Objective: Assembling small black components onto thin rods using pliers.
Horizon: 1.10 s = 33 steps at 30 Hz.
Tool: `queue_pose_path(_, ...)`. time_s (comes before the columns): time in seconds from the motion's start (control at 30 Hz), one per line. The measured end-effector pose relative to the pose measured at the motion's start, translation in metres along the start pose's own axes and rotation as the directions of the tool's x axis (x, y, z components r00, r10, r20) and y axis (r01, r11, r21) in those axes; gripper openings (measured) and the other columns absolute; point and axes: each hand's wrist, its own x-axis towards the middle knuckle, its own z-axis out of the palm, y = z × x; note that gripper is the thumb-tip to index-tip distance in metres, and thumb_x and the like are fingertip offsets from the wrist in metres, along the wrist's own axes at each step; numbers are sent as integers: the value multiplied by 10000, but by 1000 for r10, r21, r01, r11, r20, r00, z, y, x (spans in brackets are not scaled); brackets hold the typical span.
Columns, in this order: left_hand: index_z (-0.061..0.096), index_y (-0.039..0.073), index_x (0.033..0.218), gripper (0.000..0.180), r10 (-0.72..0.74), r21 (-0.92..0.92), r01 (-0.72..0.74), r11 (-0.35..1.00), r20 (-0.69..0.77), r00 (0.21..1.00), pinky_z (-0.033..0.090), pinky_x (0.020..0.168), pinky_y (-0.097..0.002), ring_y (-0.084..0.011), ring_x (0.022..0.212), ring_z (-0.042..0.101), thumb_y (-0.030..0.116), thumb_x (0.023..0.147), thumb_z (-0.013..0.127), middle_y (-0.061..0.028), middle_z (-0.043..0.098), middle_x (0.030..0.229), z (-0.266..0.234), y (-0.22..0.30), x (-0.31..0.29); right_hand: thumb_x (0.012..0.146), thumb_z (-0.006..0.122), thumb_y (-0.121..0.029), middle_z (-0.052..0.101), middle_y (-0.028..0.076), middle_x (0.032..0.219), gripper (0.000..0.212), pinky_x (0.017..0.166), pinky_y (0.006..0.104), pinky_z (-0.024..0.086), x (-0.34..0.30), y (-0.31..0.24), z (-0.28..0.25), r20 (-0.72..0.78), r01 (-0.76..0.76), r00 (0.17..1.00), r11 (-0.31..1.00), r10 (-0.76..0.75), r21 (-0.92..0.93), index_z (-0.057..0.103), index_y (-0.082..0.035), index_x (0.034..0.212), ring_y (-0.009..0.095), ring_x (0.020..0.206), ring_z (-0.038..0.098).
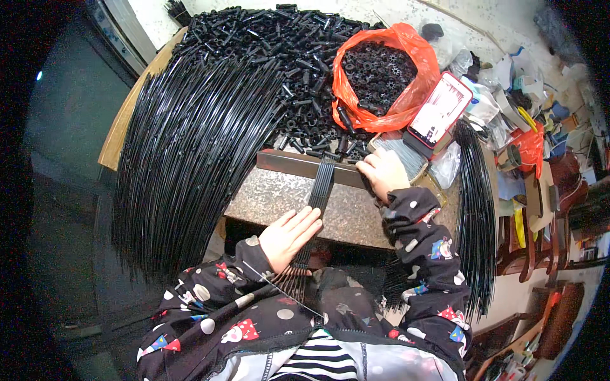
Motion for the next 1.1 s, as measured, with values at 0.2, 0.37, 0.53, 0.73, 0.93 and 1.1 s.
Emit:
queue_pose_path(0.2, 358, -32, 1226, 760, 16, 33, -15, 999, -30, 999, 271, 970, -412, -309, 1217, 315, 435, 666, 573, -202, 312, 1314, 6, -4, -1, 671, 519, -23, 524, 77, 822, 311, 641, 350, 447, -1, -12, -4, 118, -196, 977, 961, 175, 195, 578, -107, 966, 273, 735, 543)
queue_pose_path(0.37, 334, -41, 1233, 897, 19, -10, -20, 1000, -21, 1000, 277, 965, -422, -325, 1222, 297, 435, 553, 672, -210, 298, 1312, 5, -2, 1, 677, 538, -41, 521, 76, 816, 268, 637, 354, 456, 3, -11, 2, 66, -254, 967, 929, 245, 269, 592, -112, 930, 275, 727, 553)
queue_pose_path(0.53, 345, 19, 1249, 858, 34, 15, -35, 999, 11, 999, 272, 961, -430, -339, 1204, 315, 496, 596, 631, -201, 308, 1312, 2, -1, -2, 693, 545, -28, 520, 86, 784, 224, 619, 338, 455, -3, -24, -8, 143, -280, 958, 917, 248, 285, 607, -95, 898, 271, 703, 556)
queue_pose_path(0.73, 369, 12, 1232, 811, 15, 4, -15, 1000, -22, 1000, 286, 949, -431, -338, 1201, 319, 466, 612, 631, -207, 304, 1311, 3, -1, 2, 729, 547, -46, 532, 104, 790, 201, 635, 345, 448, 12, -18, 5, 45, -314, 948, 898, 316, 307, 580, -87, 923, 286, 718, 552)
queue_pose_path(0.93, 371, 4, 1226, 804, 11, 9, -10, 1000, -62, 998, 292, 943, -434, -352, 1196, 319, 463, 618, 629, -214, 307, 1306, 4, 0, 0, 747, 545, -72, 584, 127, 808, 130, 687, 345, 452, 24, -15, 12, 75, -320, 944, 833, 322, 451, 586, -60, 870, 291, 773, 573)
queue_pose_path(1.1, 343, 1, 1244, 890, 39, 43, -37, 998, -47, 998, 288, 950, -432, -352, 1202, 308, 503, 576, 649, -216, 297, 1310, 5, 3, -5, 715, 570, -43, 610, 133, 766, 125, 669, 317, 466, 35, -15, 8, 211, -340, 938, 844, 274, 415, 607, -34, 834, 259, 732, 598)
